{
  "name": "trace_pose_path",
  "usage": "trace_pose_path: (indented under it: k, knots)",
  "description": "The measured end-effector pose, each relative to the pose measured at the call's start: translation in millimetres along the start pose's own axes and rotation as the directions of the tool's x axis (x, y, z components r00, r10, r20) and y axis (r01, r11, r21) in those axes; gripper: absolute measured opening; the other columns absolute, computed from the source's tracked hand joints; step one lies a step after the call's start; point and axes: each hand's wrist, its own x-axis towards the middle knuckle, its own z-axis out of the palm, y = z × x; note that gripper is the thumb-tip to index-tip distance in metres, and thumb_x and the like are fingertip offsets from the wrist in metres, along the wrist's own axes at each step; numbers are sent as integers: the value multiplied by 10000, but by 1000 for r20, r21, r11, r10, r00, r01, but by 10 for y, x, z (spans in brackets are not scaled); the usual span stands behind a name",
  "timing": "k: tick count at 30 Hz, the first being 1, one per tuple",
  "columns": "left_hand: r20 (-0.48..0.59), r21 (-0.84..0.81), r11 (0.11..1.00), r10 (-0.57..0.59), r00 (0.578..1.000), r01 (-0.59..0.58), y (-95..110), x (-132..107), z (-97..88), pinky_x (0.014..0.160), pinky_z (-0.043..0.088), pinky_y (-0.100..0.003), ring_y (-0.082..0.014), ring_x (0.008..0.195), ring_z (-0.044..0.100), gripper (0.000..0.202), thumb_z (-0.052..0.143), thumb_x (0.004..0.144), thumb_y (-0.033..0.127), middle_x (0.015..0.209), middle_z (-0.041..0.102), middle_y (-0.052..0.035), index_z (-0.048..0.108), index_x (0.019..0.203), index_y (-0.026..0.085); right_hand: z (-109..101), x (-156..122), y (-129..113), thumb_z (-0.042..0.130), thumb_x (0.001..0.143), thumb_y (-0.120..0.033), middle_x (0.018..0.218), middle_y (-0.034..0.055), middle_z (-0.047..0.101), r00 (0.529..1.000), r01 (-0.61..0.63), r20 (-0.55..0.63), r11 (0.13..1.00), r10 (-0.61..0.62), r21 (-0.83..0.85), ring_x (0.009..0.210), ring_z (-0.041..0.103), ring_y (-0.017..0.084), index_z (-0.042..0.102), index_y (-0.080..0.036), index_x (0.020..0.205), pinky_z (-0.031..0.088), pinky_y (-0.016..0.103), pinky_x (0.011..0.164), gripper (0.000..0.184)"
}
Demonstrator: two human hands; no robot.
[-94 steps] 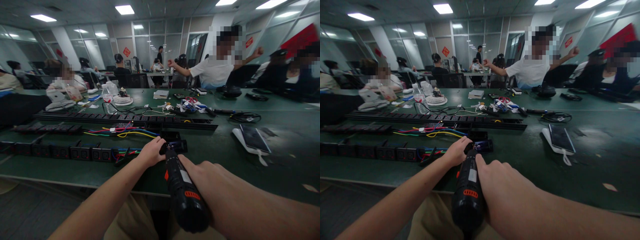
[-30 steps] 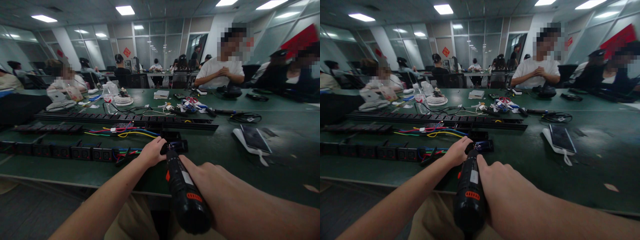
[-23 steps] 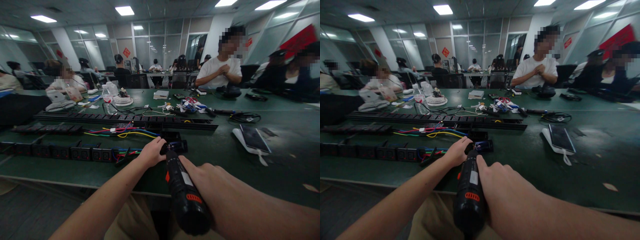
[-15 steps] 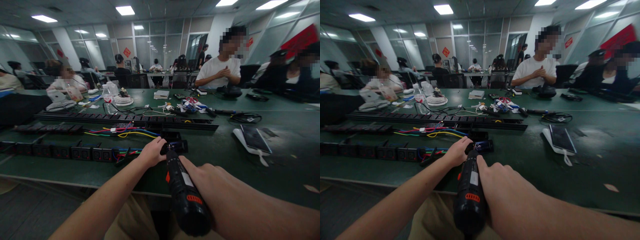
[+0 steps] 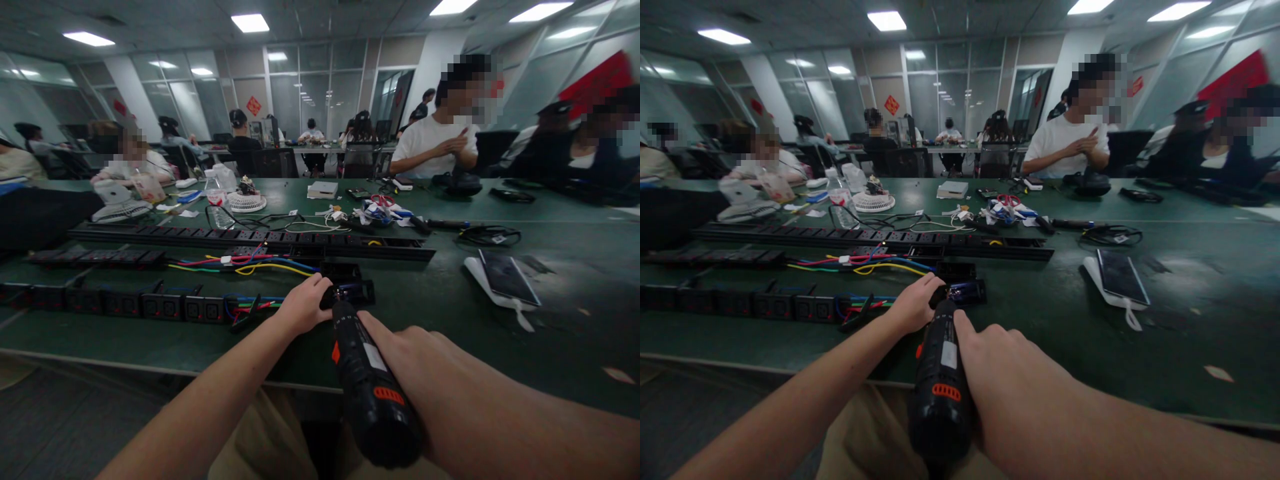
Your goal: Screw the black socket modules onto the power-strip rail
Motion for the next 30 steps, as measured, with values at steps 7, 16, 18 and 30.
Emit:
trace_pose_path:
  k: [7, 16, 18, 30]
  knots:
    - [10, -20, 1000, -24, 1000, 24, -10, 6, 11, 836, 507, -316, -199, 945, 583, 277, 670, 828, 294, 1020, 547, -33, 551, 1069, 228, -23, -24, -35, 759, 676, -87, 951, 68, 630, 1000, -8, 13, 1000, 8, 14, 833, 641, 307, 442, -183, 1273, 538, 322, 647, 683]
    - [12, 9, 1000, -23, 1000, 23, 2, 2, 0, 827, 510, -312, -204, 955, 586, 280, 658, 832, 293, 1034, 547, -37, 541, 1078, 229, -5, -5, -2, 776, 673, -101, 944, 68, 622, 1000, -14, 10, 1000, 14, 20, 832, 637, 307, 432, -192, 1273, 524, 321, 658, 698]
    - [11, 9, 1000, -24, 1000, 24, -3, 4, 4, 839, 512, -313, -204, 960, 587, 287, 661, 828, 286, 1039, 549, -36, 541, 1083, 231, -22, -11, -10, 769, 674, -95, 949, 77, 623, 1000, -9, 7, 1000, 9, 15, 833, 638, 307, 432, -180, 1276, 526, 308, 648, 695]
    - [13, 10, 1000, -13, 1000, 12, -9, 8, 9, 858, 516, -315, -207, 971, 588, 293, 658, 829, 281, 1056, 554, -40, 540, 1091, 223, -40, -15, -47, 779, 685, -106, 993, 82, 623, 999, -21, 28, 1000, 21, -11, 860, 640, 304, 423, -186, 1301, 549, 315, 673, 716]
